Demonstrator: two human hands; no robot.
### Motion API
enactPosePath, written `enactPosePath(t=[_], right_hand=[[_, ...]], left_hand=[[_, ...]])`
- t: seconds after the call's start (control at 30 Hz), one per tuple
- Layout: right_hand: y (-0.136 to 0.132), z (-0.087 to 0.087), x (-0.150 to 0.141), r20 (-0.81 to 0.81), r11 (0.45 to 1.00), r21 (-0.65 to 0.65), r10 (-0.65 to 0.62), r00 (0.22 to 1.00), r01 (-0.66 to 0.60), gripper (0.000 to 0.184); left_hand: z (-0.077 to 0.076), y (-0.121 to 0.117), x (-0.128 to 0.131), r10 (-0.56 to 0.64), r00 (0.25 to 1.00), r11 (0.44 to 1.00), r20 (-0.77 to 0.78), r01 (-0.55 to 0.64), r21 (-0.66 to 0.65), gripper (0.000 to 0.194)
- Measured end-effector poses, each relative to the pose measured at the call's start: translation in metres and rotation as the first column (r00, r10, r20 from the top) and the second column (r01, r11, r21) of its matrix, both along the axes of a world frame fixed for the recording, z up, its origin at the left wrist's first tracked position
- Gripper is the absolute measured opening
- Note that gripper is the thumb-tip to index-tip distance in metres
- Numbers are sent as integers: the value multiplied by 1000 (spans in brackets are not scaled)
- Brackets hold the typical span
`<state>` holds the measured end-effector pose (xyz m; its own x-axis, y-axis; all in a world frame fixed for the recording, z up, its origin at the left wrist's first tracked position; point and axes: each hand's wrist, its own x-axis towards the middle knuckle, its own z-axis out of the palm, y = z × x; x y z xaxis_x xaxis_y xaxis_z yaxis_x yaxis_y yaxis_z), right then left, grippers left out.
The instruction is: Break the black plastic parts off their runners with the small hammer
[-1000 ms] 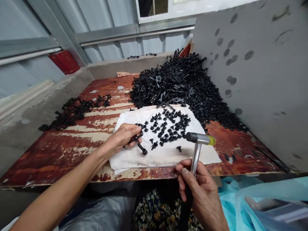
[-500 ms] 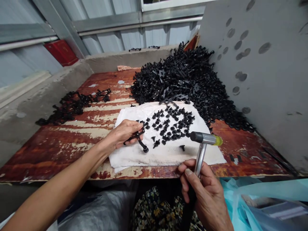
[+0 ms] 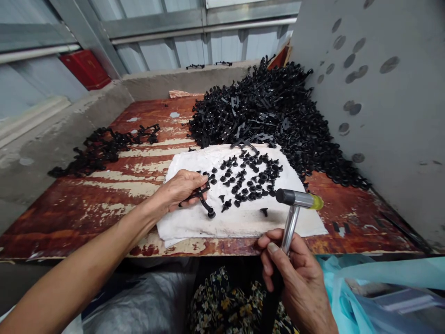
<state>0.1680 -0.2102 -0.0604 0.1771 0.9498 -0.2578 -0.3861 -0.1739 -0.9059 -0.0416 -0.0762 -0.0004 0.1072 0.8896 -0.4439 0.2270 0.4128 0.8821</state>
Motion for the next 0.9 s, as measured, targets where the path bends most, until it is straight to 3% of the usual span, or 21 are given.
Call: enactPosePath(t=[0.1,0.2,0.27,0.33,0.43,0.53,0.63,0.7,0.8,0.9], right_hand=[[0,5,8,48,997,-18,73,996,-72,27],[6,14,21,249,974,-21,225,942,-227,30],[16,24,28,489,947,44,256,834,-317,31],[31,34,32,706,908,158,170,687,-387,35],[58,42,31,878,779,288,17,478,-556,47],[82,41,24,959,692,239,-58,278,-681,57],[98,40,17,992,675,117,-111,57,-729,62],[103,41,14,988,670,66,-146,-44,-739,65],[105,45,13,979,665,14,-161,-125,-746,70],[105,46,14,980,667,-12,-138,-140,-745,71]], left_hand=[[3,-2,5,5,998,1000,-68,-6,-3,38],[9,-1,10,-12,987,1000,-163,8,-23,45],[13,0,12,-27,977,999,-211,21,-33,47],[17,1,12,-27,973,999,-230,19,-40,48],[19,3,10,-28,973,998,-228,16,-56,45],[16,4,7,-52,971,998,-232,42,-51,42],[11,8,3,-77,969,997,-235,69,-40,40],[7,10,-1,-98,970,995,-224,92,-36,38],[5,11,-6,-140,976,990,-169,133,-48,36],[7,11,-9,-163,981,985,-102,157,-67,31]])
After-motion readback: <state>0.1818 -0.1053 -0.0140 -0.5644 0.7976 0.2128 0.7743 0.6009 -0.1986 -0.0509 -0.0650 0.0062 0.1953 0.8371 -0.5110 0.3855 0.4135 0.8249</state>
